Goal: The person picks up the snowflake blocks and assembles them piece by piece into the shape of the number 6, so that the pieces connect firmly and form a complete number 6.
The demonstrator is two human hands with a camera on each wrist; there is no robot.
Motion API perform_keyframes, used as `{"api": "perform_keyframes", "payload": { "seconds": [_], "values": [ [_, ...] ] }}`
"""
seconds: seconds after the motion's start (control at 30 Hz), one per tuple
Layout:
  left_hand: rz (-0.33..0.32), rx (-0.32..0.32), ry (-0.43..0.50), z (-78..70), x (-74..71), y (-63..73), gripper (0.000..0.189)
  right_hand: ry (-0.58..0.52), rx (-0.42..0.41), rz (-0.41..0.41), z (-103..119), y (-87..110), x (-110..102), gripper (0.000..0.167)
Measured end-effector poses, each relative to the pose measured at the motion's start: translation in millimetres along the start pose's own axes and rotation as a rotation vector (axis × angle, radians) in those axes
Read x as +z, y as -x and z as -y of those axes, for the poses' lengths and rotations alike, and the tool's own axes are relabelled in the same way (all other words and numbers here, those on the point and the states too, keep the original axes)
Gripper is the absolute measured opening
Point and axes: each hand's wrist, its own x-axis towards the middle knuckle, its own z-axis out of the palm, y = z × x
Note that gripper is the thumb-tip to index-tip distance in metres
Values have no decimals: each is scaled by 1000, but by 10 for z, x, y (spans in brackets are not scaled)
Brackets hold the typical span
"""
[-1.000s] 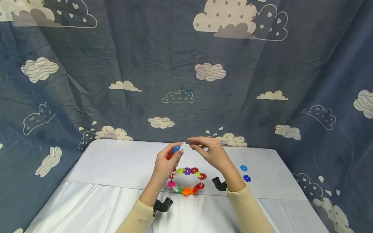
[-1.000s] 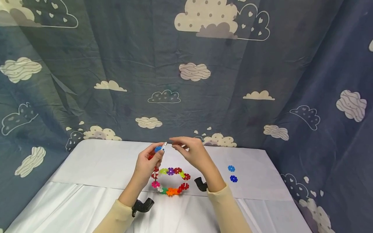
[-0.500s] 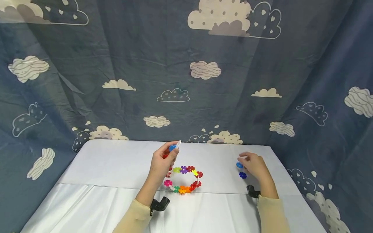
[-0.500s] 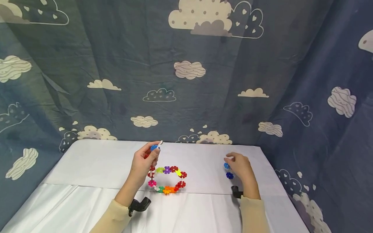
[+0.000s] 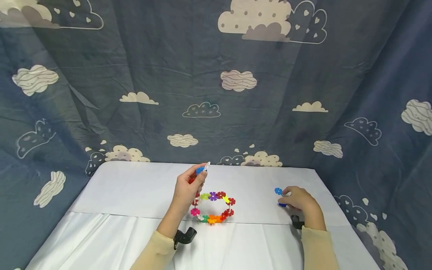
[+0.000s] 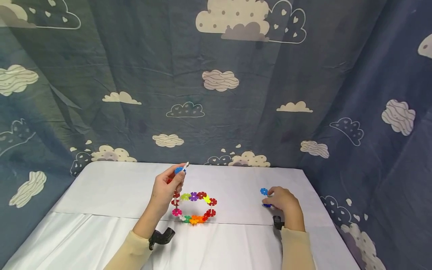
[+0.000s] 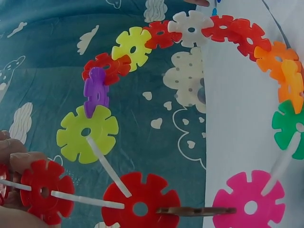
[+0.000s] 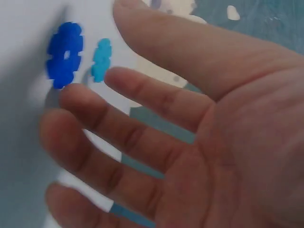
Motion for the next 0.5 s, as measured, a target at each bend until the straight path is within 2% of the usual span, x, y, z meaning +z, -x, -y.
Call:
{"api": "perform_keyframes", "payload": {
  "seconds": [0.13, 0.3, 0.4, 0.5],
  "values": [
    [13, 12, -12, 3, -12, 2, 33, 46, -12, 0, -13, -23, 45, 42],
    [21, 31, -9, 6, -18, -4, 31, 34, -53, -27, -34, -57, 78, 27],
    [22, 39, 3, 21, -18, -13, 31, -21, -120, -60, 43, -72, 95, 22],
    [25, 44, 25, 29, -20, -17, 34, -137, -248, -120, 303, -64, 121, 17]
  ]
}}
